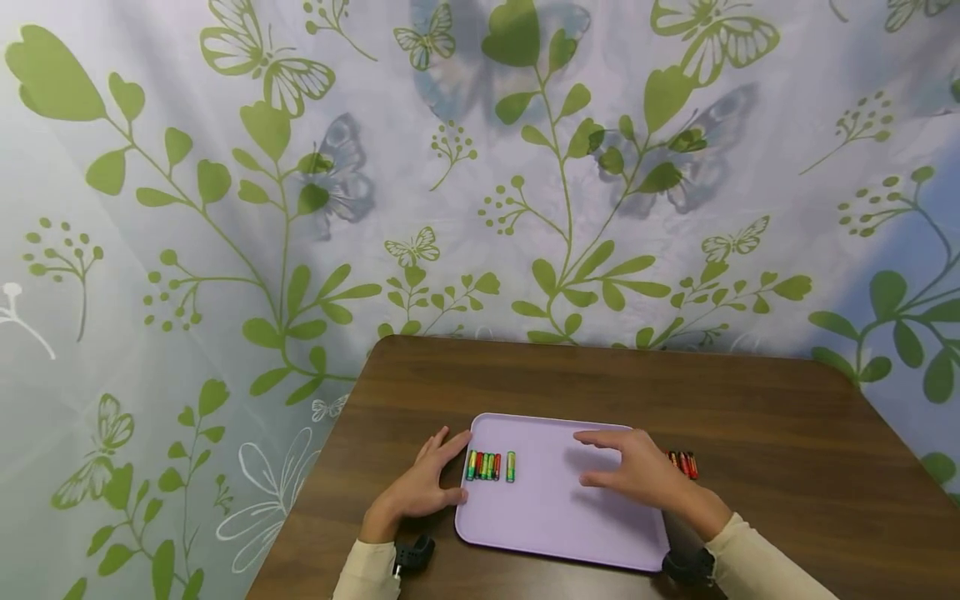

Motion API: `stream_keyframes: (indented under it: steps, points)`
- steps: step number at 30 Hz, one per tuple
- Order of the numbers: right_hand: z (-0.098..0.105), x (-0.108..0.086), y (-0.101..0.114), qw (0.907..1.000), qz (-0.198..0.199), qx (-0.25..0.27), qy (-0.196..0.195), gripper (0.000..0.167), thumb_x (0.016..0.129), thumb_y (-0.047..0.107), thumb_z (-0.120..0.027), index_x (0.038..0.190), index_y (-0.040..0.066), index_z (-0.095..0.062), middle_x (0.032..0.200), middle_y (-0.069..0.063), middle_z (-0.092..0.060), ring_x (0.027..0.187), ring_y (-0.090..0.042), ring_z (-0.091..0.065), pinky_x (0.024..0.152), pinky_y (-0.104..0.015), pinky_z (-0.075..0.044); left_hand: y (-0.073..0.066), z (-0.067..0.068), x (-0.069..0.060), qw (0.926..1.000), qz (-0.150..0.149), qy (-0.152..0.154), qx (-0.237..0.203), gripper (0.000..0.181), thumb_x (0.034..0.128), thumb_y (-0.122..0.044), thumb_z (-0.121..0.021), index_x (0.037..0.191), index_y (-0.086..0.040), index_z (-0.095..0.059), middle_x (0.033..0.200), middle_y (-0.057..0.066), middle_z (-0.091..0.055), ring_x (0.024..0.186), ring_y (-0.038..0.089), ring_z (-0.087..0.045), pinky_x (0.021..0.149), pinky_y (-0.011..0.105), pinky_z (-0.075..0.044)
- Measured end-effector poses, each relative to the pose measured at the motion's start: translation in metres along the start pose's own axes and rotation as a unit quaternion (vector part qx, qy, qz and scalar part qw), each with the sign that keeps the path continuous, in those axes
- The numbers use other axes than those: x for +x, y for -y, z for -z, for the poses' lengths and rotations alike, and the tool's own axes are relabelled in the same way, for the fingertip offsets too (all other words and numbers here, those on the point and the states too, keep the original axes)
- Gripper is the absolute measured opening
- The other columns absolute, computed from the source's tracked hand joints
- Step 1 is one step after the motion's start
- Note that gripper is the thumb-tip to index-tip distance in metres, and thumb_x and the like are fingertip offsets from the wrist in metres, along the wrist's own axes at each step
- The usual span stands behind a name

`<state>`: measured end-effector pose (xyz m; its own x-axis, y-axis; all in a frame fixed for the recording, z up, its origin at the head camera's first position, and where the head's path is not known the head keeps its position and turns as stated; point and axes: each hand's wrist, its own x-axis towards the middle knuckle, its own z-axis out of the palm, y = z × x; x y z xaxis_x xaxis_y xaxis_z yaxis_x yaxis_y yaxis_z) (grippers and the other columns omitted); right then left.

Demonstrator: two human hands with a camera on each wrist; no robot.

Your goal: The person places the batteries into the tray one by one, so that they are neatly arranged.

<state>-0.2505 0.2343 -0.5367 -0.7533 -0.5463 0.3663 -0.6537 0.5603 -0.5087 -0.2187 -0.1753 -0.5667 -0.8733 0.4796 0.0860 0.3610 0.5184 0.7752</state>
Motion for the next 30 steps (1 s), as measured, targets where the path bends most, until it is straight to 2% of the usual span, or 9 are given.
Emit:
stream_keyframes:
  steps: [3, 6, 8, 10, 13, 17, 20, 25, 30]
  points:
    - [0.008, -0.014, 0.002, 0.9999, -0.005, -0.01, -0.007, 0.059, 0.083, 0.034, -0.097, 0.133, 0.008, -0.079, 0.129, -0.002, -0.082, 0.112, -0.026, -0.081, 0.091, -0.041, -0.066, 0.002, 0.005, -0.005, 0.9999, 0.003, 0.013, -0.001, 0.092, 0.0901, -0.02, -0.081, 0.17, -0.006, -0.038, 0.176, 0.017, -0.038, 0.166, 0.057, -0.007, 0.123, 0.087, -0.006]
    - [0.014, -0.028, 0.004, 0.9992, -0.017, -0.032, -0.018, 0.06, 0.082, 0.036, -0.098, 0.133, 0.009, -0.079, 0.128, -0.003, -0.082, 0.111, -0.018, -0.08, 0.089, -0.037, -0.066, 0.003, 0.01, -0.011, 0.9996, 0.01, 0.025, 0.003, 0.093, 0.0897, -0.019, -0.081, 0.17, -0.005, -0.037, 0.177, 0.017, -0.037, 0.168, 0.055, -0.007, 0.125, 0.085, -0.006]
    - [0.018, -0.037, 0.006, 0.9985, -0.038, -0.035, -0.018, 0.062, 0.082, 0.037, -0.098, 0.135, 0.01, -0.079, 0.128, -0.005, -0.082, 0.094, -0.007, -0.077, 0.079, -0.03, -0.064, 0.004, 0.014, -0.014, 0.9994, 0.015, 0.032, 0.003, 0.093, 0.0895, -0.018, -0.081, 0.17, -0.005, -0.036, 0.177, 0.016, -0.037, 0.168, 0.053, -0.007, 0.127, 0.083, -0.005]
    - [0.022, -0.045, 0.009, 0.9975, -0.058, -0.036, -0.019, 0.064, 0.081, 0.037, -0.098, 0.136, 0.01, -0.078, 0.127, -0.006, -0.082, 0.085, 0.002, -0.067, 0.073, -0.025, -0.058, 0.004, 0.017, -0.017, 0.9992, 0.015, 0.037, 0.008, 0.094, 0.0892, -0.018, -0.081, 0.17, -0.005, -0.036, 0.177, 0.016, -0.037, 0.168, 0.053, -0.007, 0.127, 0.083, -0.005]
    - [0.027, -0.058, 0.012, 0.9959, -0.086, -0.023, -0.017, 0.065, 0.081, 0.034, -0.099, 0.137, 0.009, -0.077, 0.099, -0.003, -0.082, 0.066, -0.001, -0.047, 0.062, -0.022, -0.045, 0.006, 0.022, -0.023, 0.9989, 0.011, 0.043, 0.012, 0.094, 0.0891, -0.018, -0.081, 0.17, -0.005, -0.036, 0.177, 0.016, -0.037, 0.168, 0.053, -0.008, 0.128, 0.082, -0.004]
    - [0.035, -0.075, 0.013, 0.9939, -0.092, -0.055, -0.026, 0.066, 0.08, 0.035, -0.099, 0.136, 0.01, -0.077, 0.097, 0.0, -0.082, 0.082, -0.006, -0.071, 0.069, -0.026, -0.058, 0.007, 0.025, -0.027, 0.9988, 0.008, 0.047, 0.014, 0.094, 0.0888, -0.02, -0.081, 0.171, -0.006, -0.036, 0.178, 0.014, -0.037, 0.169, 0.052, -0.008, 0.129, 0.08, -0.003]
    - [0.047, -0.087, 0.009, 0.9913, -0.09, -0.092, -0.029, 0.067, 0.079, 0.04, -0.099, 0.136, 0.012, -0.078, 0.125, -0.003, -0.083, 0.107, -0.013, -0.078, 0.082, -0.035, -0.066, 0.005, 0.023, -0.029, 0.9987, 0.011, 0.048, 0.013, 0.095, 0.0889, -0.021, -0.081, 0.171, -0.007, -0.036, 0.178, 0.013, -0.037, 0.169, 0.052, -0.008, 0.129, 0.08, -0.003]
    - [0.067, -0.104, 0.001, 0.9881, -0.094, -0.12, -0.023, 0.067, 0.076, 0.041, -0.1, 0.133, 0.014, -0.08, 0.122, -0.004, -0.083, 0.107, -0.009, -0.077, 0.08, -0.034, -0.065, -0.001, 0.022, -0.031, 0.9985, 0.02, 0.05, 0.011, 0.094, 0.0899, -0.021, -0.081, 0.171, -0.008, -0.036, 0.178, 0.014, -0.036, 0.169, 0.052, -0.007, 0.128, 0.082, -0.004]
    - [0.076, -0.116, -0.009, 0.9861, -0.092, -0.137, -0.017, 0.066, 0.073, 0.039, -0.102, 0.13, 0.014, -0.08, 0.12, -0.005, -0.084, 0.105, -0.008, -0.077, 0.078, -0.032, -0.064, -0.006, 0.021, -0.033, 0.9984, 0.026, 0.048, 0.011, 0.094, 0.0902, -0.02, -0.081, 0.171, -0.007, -0.036, 0.178, 0.015, -0.037, 0.169, 0.052, -0.007, 0.128, 0.082, -0.004]
